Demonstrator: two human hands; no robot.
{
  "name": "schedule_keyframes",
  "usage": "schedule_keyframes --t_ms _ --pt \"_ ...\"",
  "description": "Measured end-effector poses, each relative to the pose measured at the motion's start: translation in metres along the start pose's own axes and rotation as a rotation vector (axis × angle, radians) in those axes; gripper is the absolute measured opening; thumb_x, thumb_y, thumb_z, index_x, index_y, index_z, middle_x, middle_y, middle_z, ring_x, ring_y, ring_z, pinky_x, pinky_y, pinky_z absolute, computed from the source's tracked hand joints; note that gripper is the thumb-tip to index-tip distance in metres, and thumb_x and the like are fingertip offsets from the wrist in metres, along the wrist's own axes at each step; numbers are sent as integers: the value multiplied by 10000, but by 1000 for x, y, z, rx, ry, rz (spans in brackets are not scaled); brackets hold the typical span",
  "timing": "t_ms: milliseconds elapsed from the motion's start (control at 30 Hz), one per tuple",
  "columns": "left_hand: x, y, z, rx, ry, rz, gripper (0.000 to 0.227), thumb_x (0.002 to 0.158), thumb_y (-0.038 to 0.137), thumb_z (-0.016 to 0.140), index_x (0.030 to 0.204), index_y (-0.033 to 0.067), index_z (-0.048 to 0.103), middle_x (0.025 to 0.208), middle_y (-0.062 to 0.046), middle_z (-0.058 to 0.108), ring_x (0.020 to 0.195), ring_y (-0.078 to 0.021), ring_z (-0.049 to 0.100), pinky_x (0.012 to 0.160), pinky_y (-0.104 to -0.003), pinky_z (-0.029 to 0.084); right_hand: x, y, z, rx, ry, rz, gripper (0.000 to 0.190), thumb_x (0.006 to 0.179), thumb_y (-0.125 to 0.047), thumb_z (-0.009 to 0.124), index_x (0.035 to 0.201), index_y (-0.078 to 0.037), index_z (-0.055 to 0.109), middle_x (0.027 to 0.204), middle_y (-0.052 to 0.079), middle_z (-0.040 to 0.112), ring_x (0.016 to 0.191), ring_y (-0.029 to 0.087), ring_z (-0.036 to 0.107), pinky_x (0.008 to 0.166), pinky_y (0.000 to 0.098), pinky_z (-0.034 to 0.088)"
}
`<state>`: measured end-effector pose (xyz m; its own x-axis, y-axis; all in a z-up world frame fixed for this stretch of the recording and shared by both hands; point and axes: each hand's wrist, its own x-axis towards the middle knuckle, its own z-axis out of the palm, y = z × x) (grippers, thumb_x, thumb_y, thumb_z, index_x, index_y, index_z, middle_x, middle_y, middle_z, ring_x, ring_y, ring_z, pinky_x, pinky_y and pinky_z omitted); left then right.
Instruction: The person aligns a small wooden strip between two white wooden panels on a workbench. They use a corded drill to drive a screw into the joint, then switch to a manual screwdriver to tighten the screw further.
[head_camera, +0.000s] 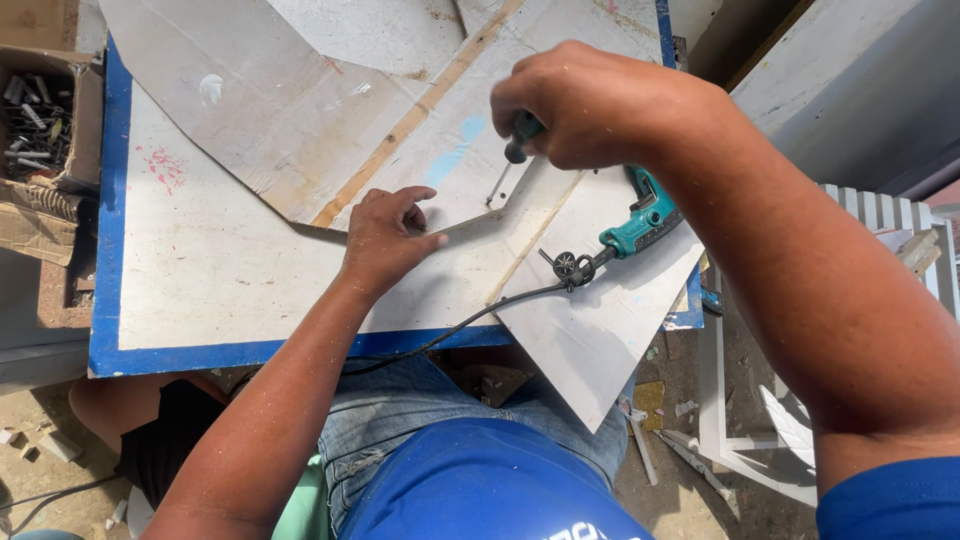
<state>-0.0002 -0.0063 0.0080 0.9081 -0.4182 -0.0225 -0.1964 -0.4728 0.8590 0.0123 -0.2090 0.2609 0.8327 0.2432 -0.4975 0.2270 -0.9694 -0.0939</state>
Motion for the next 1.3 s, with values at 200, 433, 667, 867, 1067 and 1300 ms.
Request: schedule_keyframes --t_ms 200,433,667,867,1067,1300 --pt "32 3 29 435 -52 171 426 810 439 740 1141 171 767 952 -62 765 1005 -337 609 822 -489 449 9 -15 7 -40 96 144 189 1014 -272 670 1081 -99 636 973 185 676 832 366 634 634 486 477" --pt "74 16 63 212 -246 120 63 835 294 732 888 263 746 900 81 711 919 -191 645 661 -374 465 0 -15 8 -99 97 146 278 1009 -321 675 1131 -98 563 912 203 689 812 425 626 621 522 455" --pt "74 10 66 143 -215 120 101 908 259 742 849 179 758 835 -9 697 816 -235 633 640 -388 461 7 19 26 -199 223 -145 145 985 -173 671 1081 -79 616 951 154 657 815 431 640 602 547 469" --pt "74 1 69 197 -190 283 129 797 127 708 907 176 755 840 -3 710 876 -249 629 651 -393 482 -2 7 6 -287 87 193 404 1077 -511 491 1216 -142 580 1066 213 710 961 499 663 704 598 508" --pt "69 12 65 223 -205 216 125 829 106 670 877 168 766 838 -21 724 881 -259 623 670 -400 491 0 18 14 -128 195 -73 196 962 -217 691 1120 -122 626 1065 121 648 915 404 649 706 541 487" --pt "68 17 62 237 -217 185 140 802 134 714 912 187 783 912 -26 736 938 -261 639 687 -395 503 2 -3 14 -328 227 12 409 1031 -527 651 975 -121 656 967 105 721 859 425 696 587 570 528"
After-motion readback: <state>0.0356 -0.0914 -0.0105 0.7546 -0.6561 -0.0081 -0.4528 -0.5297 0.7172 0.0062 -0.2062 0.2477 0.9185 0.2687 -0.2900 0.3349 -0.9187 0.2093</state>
